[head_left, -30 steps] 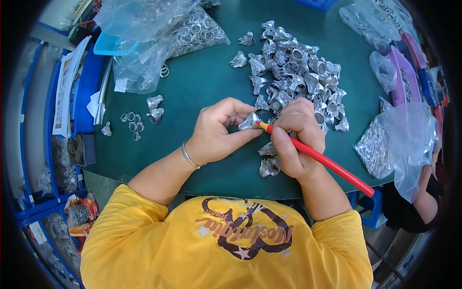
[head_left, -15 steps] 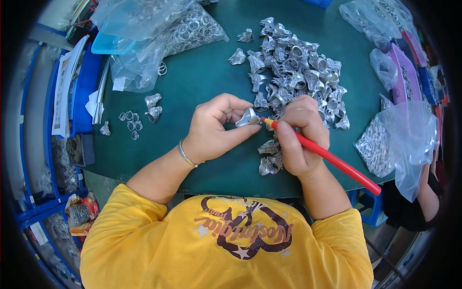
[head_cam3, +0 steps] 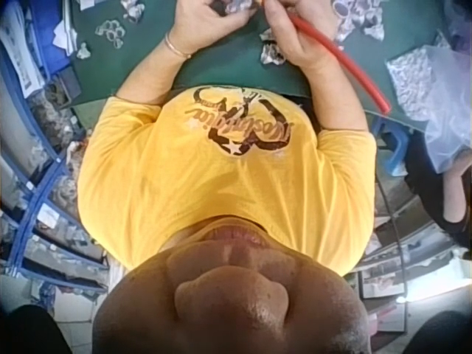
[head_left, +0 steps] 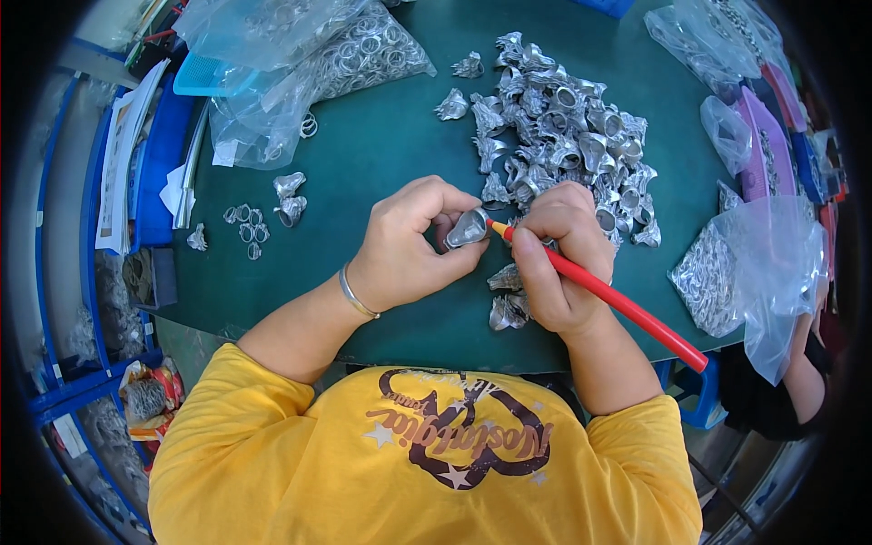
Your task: The person holds metal components by hand and marks them with a red marker, one by one, before setting them aside on the workbench.
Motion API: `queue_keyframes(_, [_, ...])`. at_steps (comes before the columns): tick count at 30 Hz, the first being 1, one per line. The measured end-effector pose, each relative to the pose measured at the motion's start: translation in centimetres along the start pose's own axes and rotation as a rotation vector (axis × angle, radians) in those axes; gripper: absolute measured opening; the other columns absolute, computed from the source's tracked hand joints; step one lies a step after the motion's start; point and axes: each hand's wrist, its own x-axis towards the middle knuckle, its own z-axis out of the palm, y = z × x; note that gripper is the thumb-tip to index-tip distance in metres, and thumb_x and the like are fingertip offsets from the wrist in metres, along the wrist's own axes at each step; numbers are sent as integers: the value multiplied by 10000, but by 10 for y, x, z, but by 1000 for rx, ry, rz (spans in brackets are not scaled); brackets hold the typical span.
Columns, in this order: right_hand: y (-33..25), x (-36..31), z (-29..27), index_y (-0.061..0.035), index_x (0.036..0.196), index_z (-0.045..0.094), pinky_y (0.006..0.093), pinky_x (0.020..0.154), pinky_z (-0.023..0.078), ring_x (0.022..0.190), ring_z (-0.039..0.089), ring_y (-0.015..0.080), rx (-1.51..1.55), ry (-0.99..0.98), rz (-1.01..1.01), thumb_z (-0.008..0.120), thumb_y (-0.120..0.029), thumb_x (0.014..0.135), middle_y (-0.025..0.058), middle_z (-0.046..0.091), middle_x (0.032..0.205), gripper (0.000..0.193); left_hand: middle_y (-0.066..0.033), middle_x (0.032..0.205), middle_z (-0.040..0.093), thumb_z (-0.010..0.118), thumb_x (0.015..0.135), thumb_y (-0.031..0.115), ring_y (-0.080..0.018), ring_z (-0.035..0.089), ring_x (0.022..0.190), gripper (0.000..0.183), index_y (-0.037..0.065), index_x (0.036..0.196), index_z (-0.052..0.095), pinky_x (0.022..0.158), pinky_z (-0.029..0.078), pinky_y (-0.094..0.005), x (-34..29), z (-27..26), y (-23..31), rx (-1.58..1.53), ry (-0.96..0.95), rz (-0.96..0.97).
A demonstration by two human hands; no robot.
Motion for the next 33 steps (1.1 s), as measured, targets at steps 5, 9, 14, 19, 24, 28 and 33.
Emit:
queue_keyframes(5, [-2,0,4,-45,774,580,353,668,383,630,542,233,-5,-8,30,650,26,703,62,575,699,122,-49,737,562,768,651,9,-107,542,563,277,28,884,619,501,430,-228,1,0,0,44,2,33])
queue_keyframes(9, [0,-2,4,-35,801,599,347,670,398,666,555,233,-13,-78,-41,669,11,715,66,592,725,120,-49,765,586,765,672,4,-111,562,591,282,33,906,609,516,438,-224,1,-1,4,51,-15,36])
queue_keyframes(14, [3,-2,4,-38,874,625,342,698,436,701,572,236,30,120,148,651,-25,810,81,628,789,70,-124,1026,671,731,760,-45,-141,634,890,535,36,1179,408,738,471,-234,-5,-3,-3,-57,-51,-7])
queue_keyframes(19, [-2,-2,6,-75,945,607,339,668,445,704,602,246,-33,-92,190,729,-24,751,59,646,818,235,-142,1036,665,748,740,-53,-160,633,899,561,33,1181,412,760,496,-261,-5,-2,-4,-8,49,194])
queue_keyframes(24, [0,-6,7,-37,927,565,319,716,529,805,657,236,193,30,169,693,97,720,135,670,906,278,-130,1096,604,727,756,-56,-160,638,893,518,3,1217,498,737,527,-244,-2,0,1,-309,16,56])
queue_keyframes(28, [3,-3,4,-39,966,521,316,714,522,817,650,246,151,27,68,639,122,738,151,658,951,303,-111,998,634,644,842,-52,-138,649,805,322,-48,1144,531,690,535,-243,-6,-6,-6,-720,-67,-184])
queue_keyframes(33, [7,-5,10,-37,990,513,319,728,522,845,646,242,178,56,46,585,168,744,161,642,991,328,-156,991,617,589,854,-91,-192,668,828,184,-57,1033,564,705,560,-276,-4,-5,2,-661,-26,-170])
